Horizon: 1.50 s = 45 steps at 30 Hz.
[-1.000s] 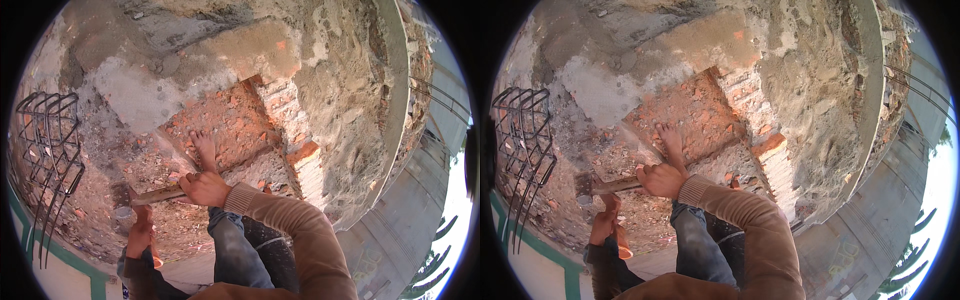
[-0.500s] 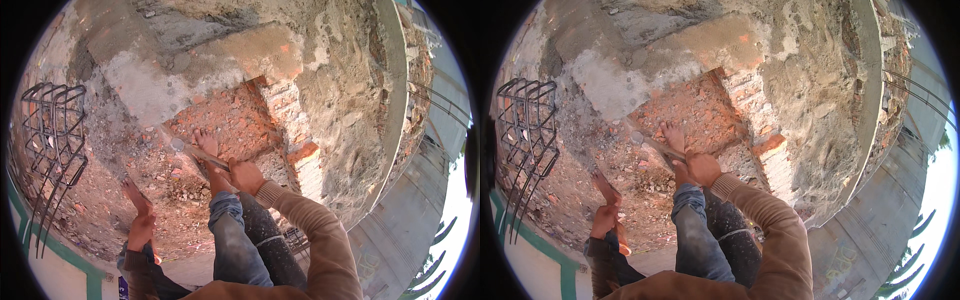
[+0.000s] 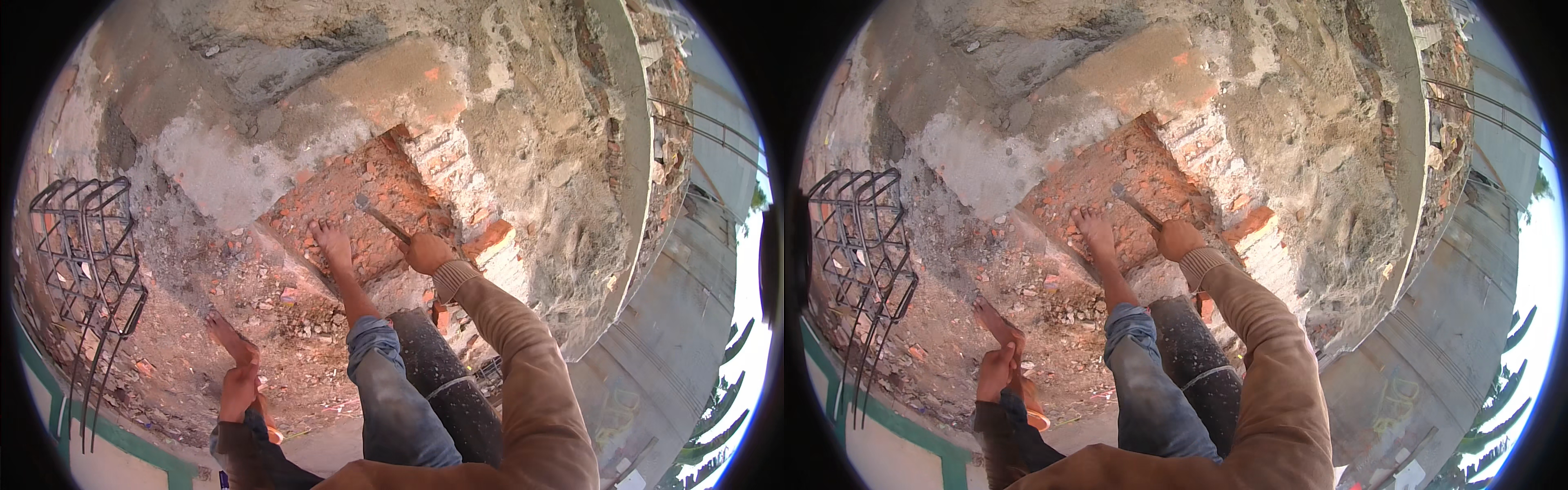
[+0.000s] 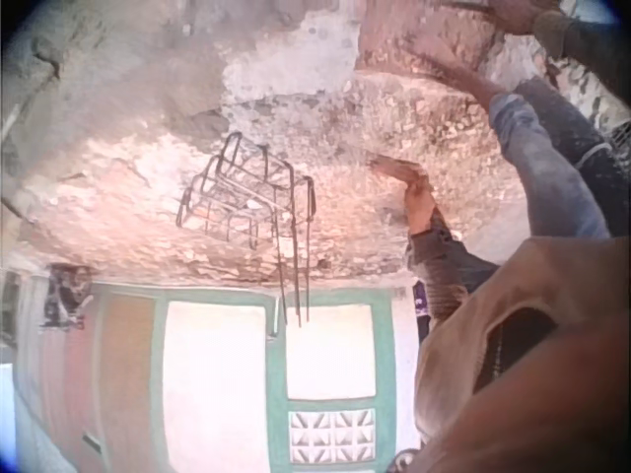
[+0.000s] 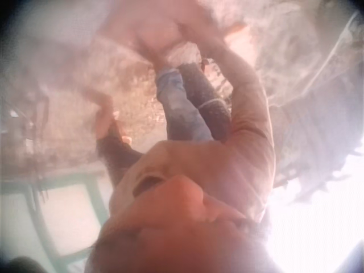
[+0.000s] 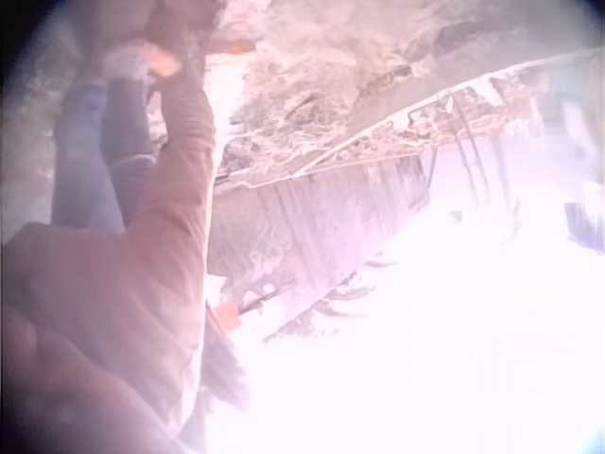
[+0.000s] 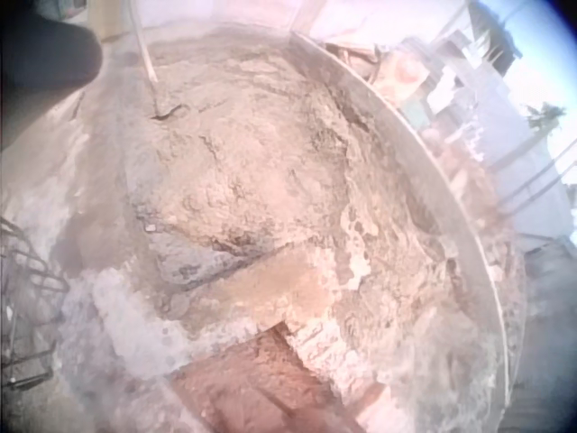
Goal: The person uses a hammer to chip away at bricks and mortar within a recessed area on a construction site and then places a steel rebar cage into the prepared space.
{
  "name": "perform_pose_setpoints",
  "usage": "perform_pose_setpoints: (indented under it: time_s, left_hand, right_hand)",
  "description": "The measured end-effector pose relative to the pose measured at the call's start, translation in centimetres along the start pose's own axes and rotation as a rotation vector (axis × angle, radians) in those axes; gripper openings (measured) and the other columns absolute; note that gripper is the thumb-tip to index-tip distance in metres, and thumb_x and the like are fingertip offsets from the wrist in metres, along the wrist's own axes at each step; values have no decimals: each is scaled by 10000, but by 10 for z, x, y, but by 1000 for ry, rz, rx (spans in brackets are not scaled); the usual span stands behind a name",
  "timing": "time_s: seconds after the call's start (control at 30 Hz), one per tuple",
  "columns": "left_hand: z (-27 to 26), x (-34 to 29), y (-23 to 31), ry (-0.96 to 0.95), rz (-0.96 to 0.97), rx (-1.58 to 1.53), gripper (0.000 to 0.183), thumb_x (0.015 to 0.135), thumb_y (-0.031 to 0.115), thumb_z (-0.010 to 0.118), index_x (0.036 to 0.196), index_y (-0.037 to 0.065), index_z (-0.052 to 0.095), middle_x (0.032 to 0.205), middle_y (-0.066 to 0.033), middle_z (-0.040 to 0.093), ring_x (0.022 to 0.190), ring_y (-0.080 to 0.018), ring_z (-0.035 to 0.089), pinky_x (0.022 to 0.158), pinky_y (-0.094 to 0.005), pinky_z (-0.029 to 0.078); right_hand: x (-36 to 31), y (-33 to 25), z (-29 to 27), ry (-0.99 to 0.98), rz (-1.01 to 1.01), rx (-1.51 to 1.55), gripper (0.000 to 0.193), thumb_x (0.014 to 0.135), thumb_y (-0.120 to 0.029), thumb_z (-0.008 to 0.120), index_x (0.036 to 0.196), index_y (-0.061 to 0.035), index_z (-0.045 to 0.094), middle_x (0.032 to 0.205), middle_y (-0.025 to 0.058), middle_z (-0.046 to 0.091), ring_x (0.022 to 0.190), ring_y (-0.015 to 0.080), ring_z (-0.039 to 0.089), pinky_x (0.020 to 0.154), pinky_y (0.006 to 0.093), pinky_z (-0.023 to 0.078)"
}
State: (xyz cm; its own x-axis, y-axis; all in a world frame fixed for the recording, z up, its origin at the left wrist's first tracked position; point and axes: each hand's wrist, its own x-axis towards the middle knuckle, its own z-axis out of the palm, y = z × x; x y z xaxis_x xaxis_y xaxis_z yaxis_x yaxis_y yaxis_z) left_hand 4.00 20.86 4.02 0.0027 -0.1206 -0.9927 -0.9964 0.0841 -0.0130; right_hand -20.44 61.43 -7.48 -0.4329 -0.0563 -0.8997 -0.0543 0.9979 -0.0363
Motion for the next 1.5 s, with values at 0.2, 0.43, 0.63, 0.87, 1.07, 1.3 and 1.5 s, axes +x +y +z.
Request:
perform_pose_setpoints:
  time_s: [0.2, 0.43, 0.63, 0.87, 1.07, 1.3, 1.5]
  left_hand:
    - [3, -2, 17, -6, 3, -17, 502, 980, 413, 584, 624, 61, 548, 507, 19, 481, 417, -62, 427, 400, -259, 294]
    - [-13, -20, 18, -32, 113, 36, 540, 984, 454, 570, 608, 69, 524, 478, 24, 434, 393, -60, 391, 378, -257, 259]
    - [-37, -22, 23, 86, 213, -139, 448, 997, 446, 554, 755, 69, 558, 507, -15, 505, 386, -74, 420, 368, -243, 300]
    - [-96, -68, 27, 119, 577, -142, 374, 1018, 367, 536, 866, 28, 582, 640, -59, 599, 517, -117, 574, 488, -247, 460]
    - [-206, -115, -47, 205, 657, 188, 341, 1001, 322, 568, 881, 3, 590, 735, -57, 649, 693, -125, 607, 683, -272, 493]
    - [-242, -150, -152, 89, 218, 180, 481, 1001, 438, 514, 1149, -11, 602, 1117, -117, 654, 938, -212, 621, 835, -331, 487]
    - [-200, -171, -143, 221, 285, 708, 524, 993, 428, 534, 1201, -49, 596, 1143, -186, 668, 1046, -289, 630, 920, -368, 472]
  right_hand:
    - [-6, -37, -4, 220, -532, -123, 473, 963, -436, 537, 1010, 33, 503, 744, 250, 659, 686, 412, 665, 621, 503, 528]
    - [-20, 116, 68, 25, 298, -326, 318, 977, -250, 524, 1095, -10, 697, 1081, 163, 710, 977, 296, 708, 806, 421, 580]
    - [-114, -2, 84, -97, 368, 49, 442, 963, -396, 542, 1057, 11, 686, 1098, 212, 697, 1048, 345, 680, 881, 460, 546]
    - [-180, -53, 210, 54, 578, 580, 579, 967, -433, 502, 1053, 120, 651, 997, 294, 683, 995, 392, 686, 860, 479, 544]
    - [-242, -112, 327, 170, 745, 891, 575, 938, -452, 566, 976, 113, 666, 768, 244, 697, 656, 355, 710, 601, 421, 575]
    - [-331, -186, 364, -61, 756, 1295, 592, 923, -470, 604, 914, 118, 665, 711, 206, 689, 583, 293, 689, 531, 414, 541]
    - [-355, -212, 402, -170, 731, 1366, 602, 920, -501, 592, 855, 89, 695, 665, 177, 683, 570, 270, 681, 549, 398, 549]
